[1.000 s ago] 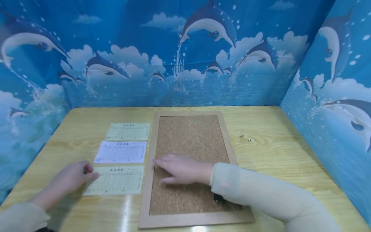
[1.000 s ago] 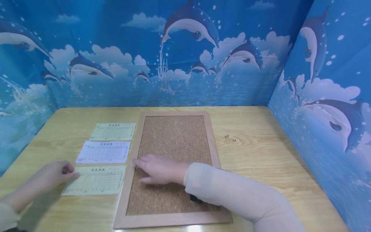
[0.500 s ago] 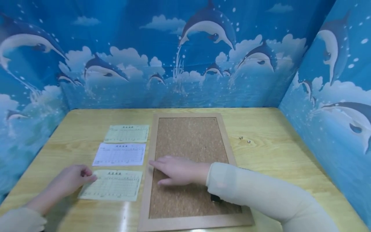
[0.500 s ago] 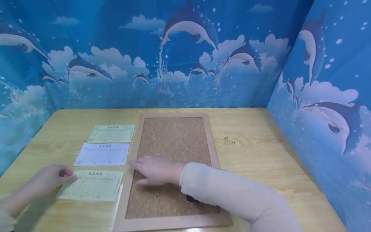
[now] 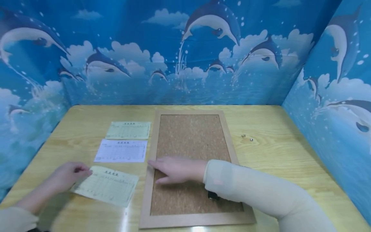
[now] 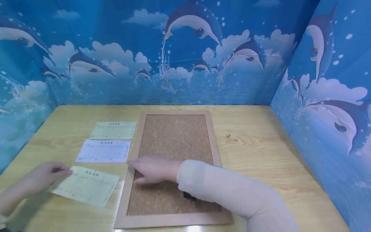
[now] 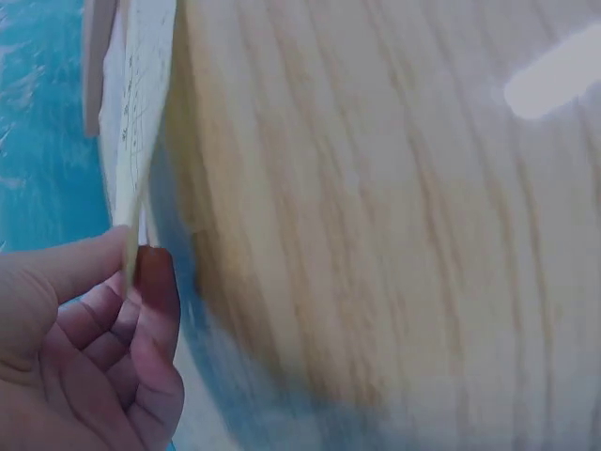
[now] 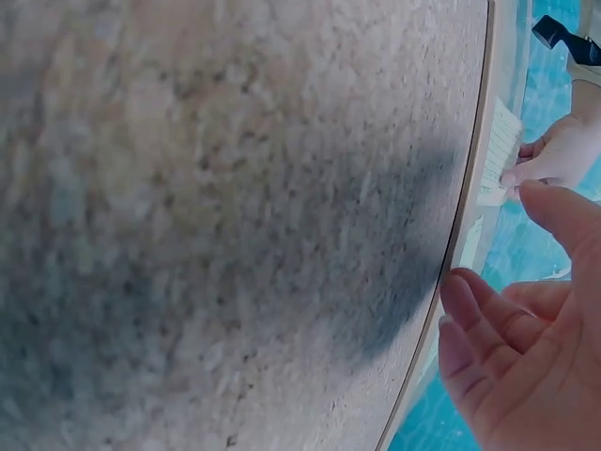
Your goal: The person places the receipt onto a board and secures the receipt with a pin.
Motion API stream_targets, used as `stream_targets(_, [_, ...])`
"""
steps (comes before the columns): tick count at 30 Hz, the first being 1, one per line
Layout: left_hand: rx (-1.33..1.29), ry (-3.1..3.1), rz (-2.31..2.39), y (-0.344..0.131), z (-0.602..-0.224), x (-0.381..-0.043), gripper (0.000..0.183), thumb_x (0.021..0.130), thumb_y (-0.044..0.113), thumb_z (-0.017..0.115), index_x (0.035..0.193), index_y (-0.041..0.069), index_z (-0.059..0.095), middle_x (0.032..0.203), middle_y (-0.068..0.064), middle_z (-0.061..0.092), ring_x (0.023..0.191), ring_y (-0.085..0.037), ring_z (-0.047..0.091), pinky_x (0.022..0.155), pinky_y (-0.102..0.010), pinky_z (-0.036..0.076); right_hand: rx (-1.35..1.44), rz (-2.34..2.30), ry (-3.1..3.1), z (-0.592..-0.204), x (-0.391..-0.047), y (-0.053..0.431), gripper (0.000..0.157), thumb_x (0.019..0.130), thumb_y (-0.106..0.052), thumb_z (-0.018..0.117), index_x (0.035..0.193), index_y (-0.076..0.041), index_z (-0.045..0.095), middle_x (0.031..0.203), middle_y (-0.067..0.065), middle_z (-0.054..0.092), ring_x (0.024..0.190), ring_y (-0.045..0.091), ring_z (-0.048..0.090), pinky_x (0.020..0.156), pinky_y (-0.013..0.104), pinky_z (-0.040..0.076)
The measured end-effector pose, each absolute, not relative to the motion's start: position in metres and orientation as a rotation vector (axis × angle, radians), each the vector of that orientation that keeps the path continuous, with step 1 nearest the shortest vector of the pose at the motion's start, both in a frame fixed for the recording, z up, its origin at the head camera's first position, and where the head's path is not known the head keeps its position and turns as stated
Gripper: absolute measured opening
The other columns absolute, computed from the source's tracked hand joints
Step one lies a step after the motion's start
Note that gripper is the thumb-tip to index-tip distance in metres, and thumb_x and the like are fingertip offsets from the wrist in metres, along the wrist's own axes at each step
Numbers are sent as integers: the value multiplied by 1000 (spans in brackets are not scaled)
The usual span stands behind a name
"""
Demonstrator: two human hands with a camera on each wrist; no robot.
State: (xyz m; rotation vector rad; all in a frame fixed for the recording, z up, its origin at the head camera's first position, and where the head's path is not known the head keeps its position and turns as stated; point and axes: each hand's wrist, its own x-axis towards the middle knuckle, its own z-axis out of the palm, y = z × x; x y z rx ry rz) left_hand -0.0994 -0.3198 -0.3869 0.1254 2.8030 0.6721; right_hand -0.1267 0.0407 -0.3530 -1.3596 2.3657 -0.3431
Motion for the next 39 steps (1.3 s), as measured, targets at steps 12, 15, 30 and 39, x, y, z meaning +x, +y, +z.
stream_targets(12, [-34,2460,983,-329,-369,-93,41,97,32,50,107,-7,60,63,0,42,57,-13,42,54,-29,38,-1349,-475,2277,-357,-128,33,38,92,-30,60,122,-8,55,90,-7,57,80,2,52,73,14,42])
stream_targets(15, [-82,2424,977,-328,-363,-95,47,98,34,48,112,-10,57,66,0,42,61,-14,42,57,-30,38,-1336,-524,2245,-361,-129,30,33,92,-28,61,118,-8,57,86,-9,55,77,1,51,70,12,42])
stream_targets(30, [-68,2520,978,-319,-361,-92,51,97,33,49,118,-14,52,70,-1,47,63,-13,44,57,-29,41,-803,-998,1913,-367,-127,20,41,91,-23,61,125,1,57,86,-5,67,72,7,63,61,22,50])
stream_targets(39, [-109,2597,961,-312,-357,-90,55,96,36,50,118,-14,51,79,-3,54,68,-14,49,58,-29,44,-727,-1121,1862,-371,-126,11,25,94,-27,56,94,-6,70,77,-2,67,63,10,58,53,20,46])
